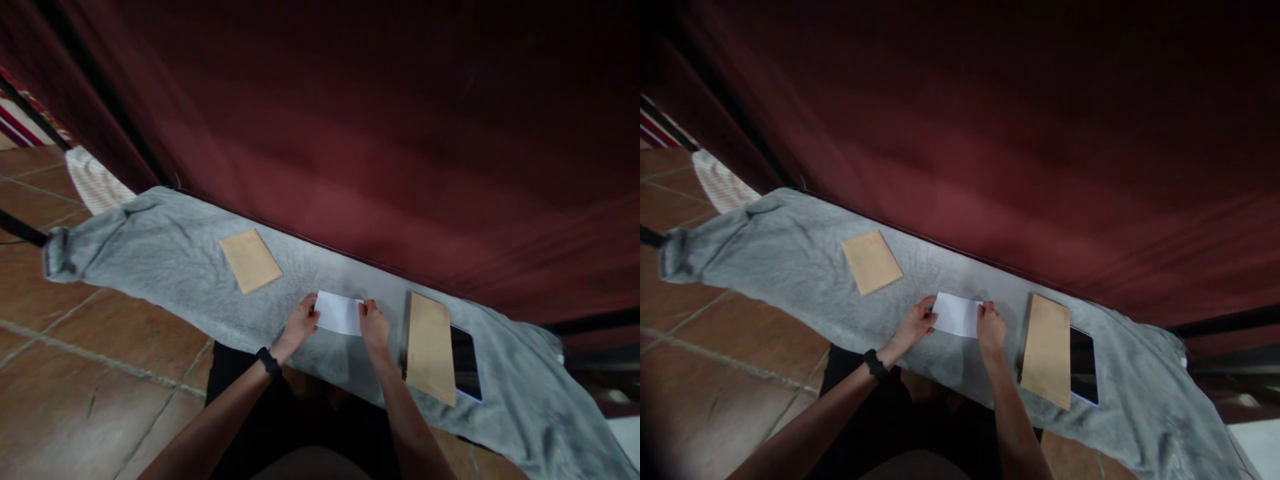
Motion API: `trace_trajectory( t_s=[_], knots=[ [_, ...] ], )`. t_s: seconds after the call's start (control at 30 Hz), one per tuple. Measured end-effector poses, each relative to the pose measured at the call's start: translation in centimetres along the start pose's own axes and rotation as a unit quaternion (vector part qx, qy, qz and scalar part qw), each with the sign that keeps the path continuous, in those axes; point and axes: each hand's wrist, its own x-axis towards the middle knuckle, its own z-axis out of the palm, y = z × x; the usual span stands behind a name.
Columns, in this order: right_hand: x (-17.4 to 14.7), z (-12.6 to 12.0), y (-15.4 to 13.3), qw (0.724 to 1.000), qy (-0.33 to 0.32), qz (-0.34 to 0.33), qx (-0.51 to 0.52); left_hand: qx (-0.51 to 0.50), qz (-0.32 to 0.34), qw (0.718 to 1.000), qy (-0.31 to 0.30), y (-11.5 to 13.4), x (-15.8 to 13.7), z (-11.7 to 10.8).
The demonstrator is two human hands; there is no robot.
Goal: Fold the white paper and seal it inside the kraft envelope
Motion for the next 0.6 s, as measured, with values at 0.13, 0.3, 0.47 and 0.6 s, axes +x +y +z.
trace_trajectory(
  t_s=[0.13, 0.3, 0.47, 0.6],
  knots=[
    [-0.9, 0.0, -0.5, 1.0, 0.019, -0.014, -0.02, 0.133, 0.003, 0.99, 0.038, 0.5, -1.5, -0.3],
    [-1.9, -0.2, -1.2, 0.991, 0.084, -0.107, 0.01, 0.245, 0.068, 0.965, 0.06, 1.9, -2.0, 0.4],
    [-3.3, 1.5, -2.2, 0.961, 0.049, -0.247, 0.11, 0.289, 0.261, 0.919, 0.056, 2.1, -0.7, 3.3],
    [-4.0, 2.7, -1.5, 0.962, 0.044, -0.266, 0.032, 0.309, 0.25, 0.916, 0.059, 0.4, -0.2, 4.8]
  ],
)
